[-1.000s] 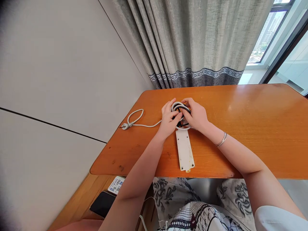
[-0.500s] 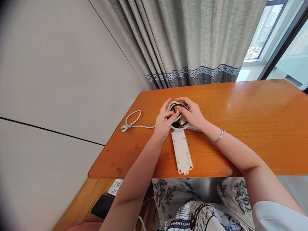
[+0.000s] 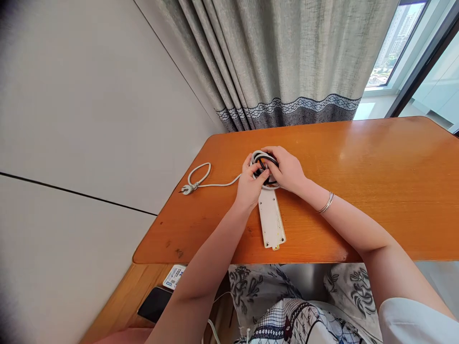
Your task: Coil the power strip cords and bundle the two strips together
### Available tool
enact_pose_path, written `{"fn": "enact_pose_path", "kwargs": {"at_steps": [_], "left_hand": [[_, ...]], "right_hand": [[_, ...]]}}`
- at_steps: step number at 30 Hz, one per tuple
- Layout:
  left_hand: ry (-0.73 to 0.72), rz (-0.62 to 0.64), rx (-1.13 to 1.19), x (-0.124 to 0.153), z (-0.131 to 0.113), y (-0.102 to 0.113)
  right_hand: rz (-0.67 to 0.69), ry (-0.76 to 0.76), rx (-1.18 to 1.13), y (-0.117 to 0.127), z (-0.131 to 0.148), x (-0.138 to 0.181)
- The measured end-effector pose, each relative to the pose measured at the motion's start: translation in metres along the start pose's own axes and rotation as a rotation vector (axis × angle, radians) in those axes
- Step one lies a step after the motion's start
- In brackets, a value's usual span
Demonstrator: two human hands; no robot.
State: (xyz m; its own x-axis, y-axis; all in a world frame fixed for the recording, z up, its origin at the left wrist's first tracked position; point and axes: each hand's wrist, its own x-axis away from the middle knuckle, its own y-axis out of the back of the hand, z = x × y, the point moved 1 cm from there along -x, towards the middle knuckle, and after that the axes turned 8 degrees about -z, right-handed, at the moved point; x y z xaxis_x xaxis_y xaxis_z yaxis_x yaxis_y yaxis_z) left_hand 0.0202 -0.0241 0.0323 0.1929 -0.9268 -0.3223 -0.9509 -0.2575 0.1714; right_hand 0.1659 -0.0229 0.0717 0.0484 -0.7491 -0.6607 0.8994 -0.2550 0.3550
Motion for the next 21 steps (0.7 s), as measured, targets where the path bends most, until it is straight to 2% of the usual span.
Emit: {"fn": "enact_pose_path", "kwargs": {"at_steps": [5, 11, 16, 21], "left_hand": [[0.000, -0.069, 0.120, 0.005, -0.001, -0.005], [-0.133, -0.094, 0.090, 0.006, -0.003, -0.004], [-0.301, 0.035, 0.009, 0.006, -0.017, 0.006], [-0.491, 0.234, -0.144, 0.016, -0.041, 0.014]], "right_hand": [[-0.002, -0.029, -0.062, 0.001, 0.001, -0.003], [0.016, -0.173, -0.157, 0.002, 0.006, -0.004], [0.005, -0.172, -0.126, 0.007, 0.005, -0.007], [0.104, -0.181, 0.136, 0.015, -0.011, -0.016]]}}
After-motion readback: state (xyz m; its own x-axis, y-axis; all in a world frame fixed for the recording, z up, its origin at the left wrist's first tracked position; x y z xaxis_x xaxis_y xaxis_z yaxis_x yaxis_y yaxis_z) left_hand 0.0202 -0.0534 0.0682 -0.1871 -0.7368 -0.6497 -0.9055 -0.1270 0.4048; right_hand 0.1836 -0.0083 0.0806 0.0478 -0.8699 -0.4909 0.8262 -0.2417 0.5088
